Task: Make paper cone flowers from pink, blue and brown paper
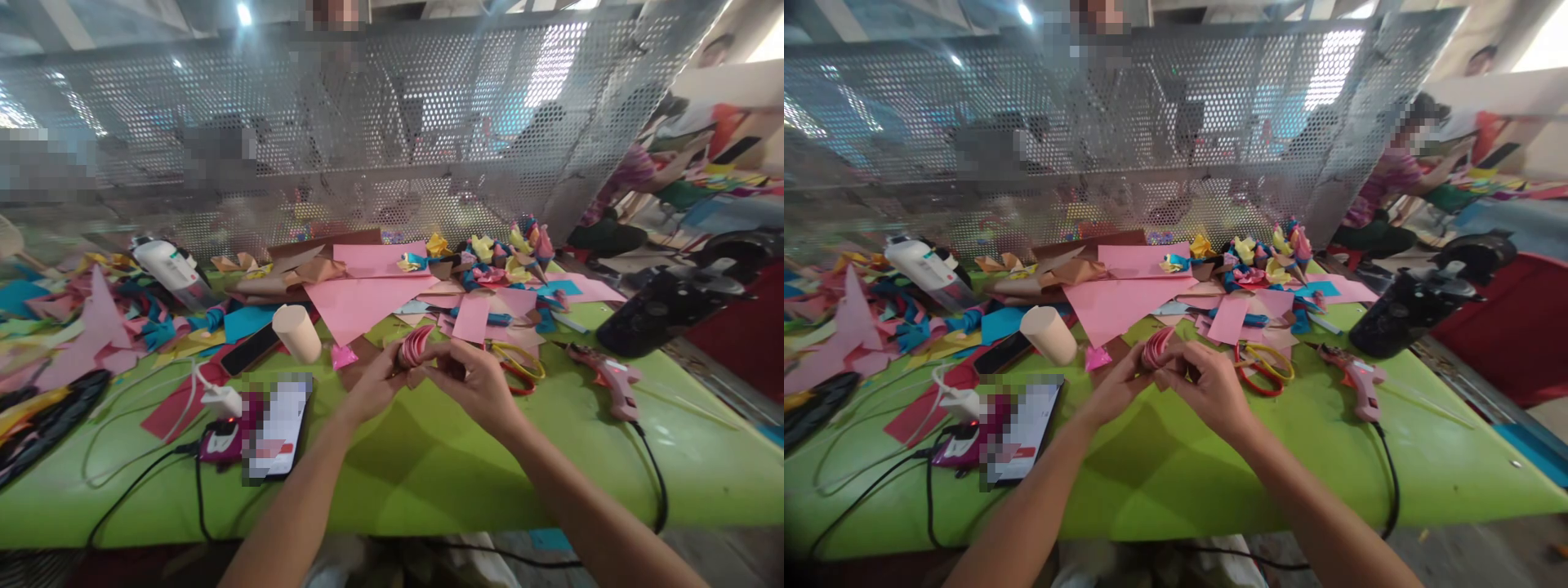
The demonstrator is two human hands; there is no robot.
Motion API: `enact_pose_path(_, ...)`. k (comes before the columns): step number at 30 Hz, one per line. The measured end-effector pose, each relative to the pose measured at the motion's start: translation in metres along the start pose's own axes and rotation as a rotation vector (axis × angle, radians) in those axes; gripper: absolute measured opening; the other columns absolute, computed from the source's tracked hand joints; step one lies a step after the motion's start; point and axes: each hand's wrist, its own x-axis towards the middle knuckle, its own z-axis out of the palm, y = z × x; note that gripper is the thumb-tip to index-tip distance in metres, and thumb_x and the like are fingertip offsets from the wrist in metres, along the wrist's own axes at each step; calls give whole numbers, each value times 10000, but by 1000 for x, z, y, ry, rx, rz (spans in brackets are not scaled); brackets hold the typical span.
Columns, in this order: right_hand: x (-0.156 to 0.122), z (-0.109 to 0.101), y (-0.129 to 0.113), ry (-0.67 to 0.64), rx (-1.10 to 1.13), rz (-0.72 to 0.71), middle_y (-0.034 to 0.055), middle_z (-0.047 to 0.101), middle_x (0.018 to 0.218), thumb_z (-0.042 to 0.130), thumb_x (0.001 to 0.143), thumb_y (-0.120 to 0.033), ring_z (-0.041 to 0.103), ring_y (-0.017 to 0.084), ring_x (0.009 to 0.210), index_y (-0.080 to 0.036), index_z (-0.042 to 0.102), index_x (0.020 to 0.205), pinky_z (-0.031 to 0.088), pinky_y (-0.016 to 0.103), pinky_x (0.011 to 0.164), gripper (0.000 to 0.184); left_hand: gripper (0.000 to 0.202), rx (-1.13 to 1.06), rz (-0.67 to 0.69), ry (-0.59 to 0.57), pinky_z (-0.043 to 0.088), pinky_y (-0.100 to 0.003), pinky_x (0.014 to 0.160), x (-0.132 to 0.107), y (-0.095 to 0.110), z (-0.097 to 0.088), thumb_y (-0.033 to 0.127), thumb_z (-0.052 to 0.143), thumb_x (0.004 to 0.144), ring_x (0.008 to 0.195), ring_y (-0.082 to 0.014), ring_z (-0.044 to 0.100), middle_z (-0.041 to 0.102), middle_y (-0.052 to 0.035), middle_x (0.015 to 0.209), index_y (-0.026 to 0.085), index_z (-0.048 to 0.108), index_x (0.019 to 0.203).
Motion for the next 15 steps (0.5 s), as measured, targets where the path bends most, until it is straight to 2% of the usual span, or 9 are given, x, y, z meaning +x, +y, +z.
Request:
enact_pose_path(5,-1,2,4,-5,-118,-86,26,657,717,630,907,-226,570,154,605,-202,754,916,443,248,554,127,485,39,-34,2,420,-408,1095,0,-2,-1,303,636,887,1212,-253,559,634,-98,1278,202,521,1347)
enact_pose_path(10,-4,3,10,20,-220,-84,34,660,727,616,918,-246,588,161,614,-210,773,963,481,255,586,168,466,50,3,26,423,-411,1083,1,7,1,370,662,869,1197,-286,563,624,-112,1278,181,544,1278)
enact_pose_path(15,-6,5,12,31,-294,-93,44,675,748,594,924,-229,609,163,626,-214,770,934,487,248,586,178,448,59,-17,33,431,-389,1069,0,11,3,394,654,871,1187,-283,563,633,-103,1270,196,552,1260)
